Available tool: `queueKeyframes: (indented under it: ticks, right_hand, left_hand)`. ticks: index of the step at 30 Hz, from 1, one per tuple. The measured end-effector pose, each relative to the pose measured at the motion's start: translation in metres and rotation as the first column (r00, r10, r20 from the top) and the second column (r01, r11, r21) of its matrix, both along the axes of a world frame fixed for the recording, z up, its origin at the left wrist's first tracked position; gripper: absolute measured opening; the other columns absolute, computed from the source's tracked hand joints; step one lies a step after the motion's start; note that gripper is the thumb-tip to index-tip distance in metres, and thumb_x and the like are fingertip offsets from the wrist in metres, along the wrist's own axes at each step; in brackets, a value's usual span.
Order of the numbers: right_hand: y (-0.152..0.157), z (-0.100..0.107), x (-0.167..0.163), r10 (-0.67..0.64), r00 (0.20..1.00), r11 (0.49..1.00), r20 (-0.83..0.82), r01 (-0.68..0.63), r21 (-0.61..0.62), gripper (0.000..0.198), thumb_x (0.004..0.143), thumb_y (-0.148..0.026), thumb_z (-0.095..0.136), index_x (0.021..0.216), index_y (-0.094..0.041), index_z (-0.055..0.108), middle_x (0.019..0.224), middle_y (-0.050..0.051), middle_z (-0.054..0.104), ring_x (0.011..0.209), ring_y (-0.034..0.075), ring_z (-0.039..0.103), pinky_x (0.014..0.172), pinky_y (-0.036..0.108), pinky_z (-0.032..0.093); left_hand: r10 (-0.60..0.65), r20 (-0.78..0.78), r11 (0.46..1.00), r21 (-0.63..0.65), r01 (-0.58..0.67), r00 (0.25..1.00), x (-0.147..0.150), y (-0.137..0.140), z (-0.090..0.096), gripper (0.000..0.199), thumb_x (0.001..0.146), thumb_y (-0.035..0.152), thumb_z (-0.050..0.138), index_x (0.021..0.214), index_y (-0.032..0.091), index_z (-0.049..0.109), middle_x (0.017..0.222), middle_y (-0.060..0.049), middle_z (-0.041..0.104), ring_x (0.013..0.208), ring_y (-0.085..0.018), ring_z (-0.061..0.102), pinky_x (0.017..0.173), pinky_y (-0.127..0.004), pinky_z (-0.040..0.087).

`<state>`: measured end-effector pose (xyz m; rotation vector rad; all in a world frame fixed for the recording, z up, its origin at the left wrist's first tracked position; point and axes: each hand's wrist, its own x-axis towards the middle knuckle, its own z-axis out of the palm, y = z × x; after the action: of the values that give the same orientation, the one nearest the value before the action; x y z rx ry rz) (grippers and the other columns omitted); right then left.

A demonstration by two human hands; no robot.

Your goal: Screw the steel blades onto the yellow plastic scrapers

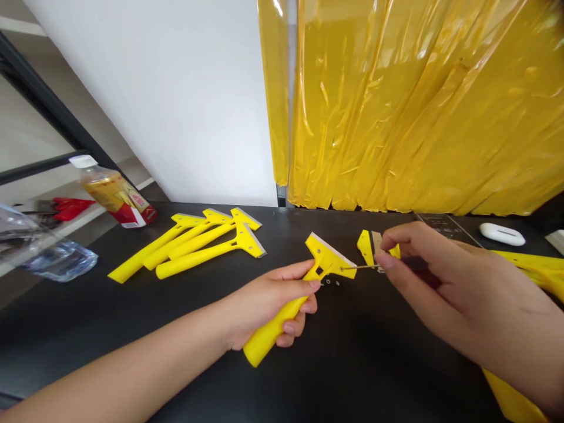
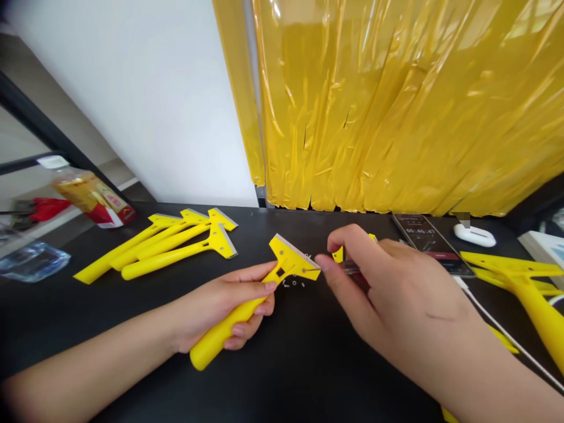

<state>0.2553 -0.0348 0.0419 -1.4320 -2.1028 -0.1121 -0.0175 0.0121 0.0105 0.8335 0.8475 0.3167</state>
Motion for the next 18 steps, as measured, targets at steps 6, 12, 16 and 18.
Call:
queueKeyframes:
  ticks: [6,12,16,18]
  right_hand:
    - [0.0017,-0.0025,-0.0008,-0.021,0.999,1.000,-0.035,0.021,0.001,0.019,0.106,-0.042,0.055,0.117,-0.027,0.059,0.092,0.003,0.076,0.067,0.021,0.074,0.056,0.032,0.051]
    - [0.0026,-0.0051,-0.0008,0.004,0.996,1.000,-0.084,-0.004,-0.010,0.018,0.108,-0.040,0.054,0.120,-0.027,0.059,0.105,0.005,0.076,0.088,0.024,0.077,0.073,0.035,0.056]
    - [0.0022,-0.0063,-0.0007,0.026,0.996,0.999,-0.090,-0.030,-0.037,0.019,0.108,-0.038,0.053,0.122,-0.027,0.059,0.114,0.008,0.075,0.099,0.027,0.076,0.084,0.041,0.057]
    - [0.0023,-0.0060,0.0000,0.015,0.997,0.998,-0.080,-0.020,-0.053,0.020,0.109,-0.041,0.053,0.122,-0.028,0.060,0.111,0.007,0.076,0.094,0.027,0.077,0.079,0.040,0.057]
  left_hand:
    - [0.005,-0.001,1.000,-0.005,-0.005,1.000,0.0000,0.0005,-0.0007,0.045,0.105,0.039,0.069,0.146,0.032,0.053,0.085,0.005,0.052,0.051,-0.005,0.042,0.045,-0.017,0.035]
    - [0.008,0.000,1.000,0.013,-0.008,1.000,0.0001,0.0008,-0.0025,0.044,0.106,0.037,0.067,0.147,0.030,0.054,0.084,0.004,0.052,0.051,-0.005,0.042,0.045,-0.018,0.038]
    - [0.010,0.000,1.000,0.016,-0.010,1.000,0.0001,0.0010,-0.0033,0.048,0.105,0.036,0.067,0.151,0.032,0.052,0.085,0.004,0.053,0.052,-0.006,0.043,0.046,-0.019,0.040]
    - [0.015,-0.004,1.000,0.015,-0.015,1.000,0.0002,0.0006,-0.0029,0.049,0.105,0.036,0.067,0.151,0.032,0.051,0.085,0.005,0.053,0.051,-0.006,0.044,0.046,-0.019,0.041]
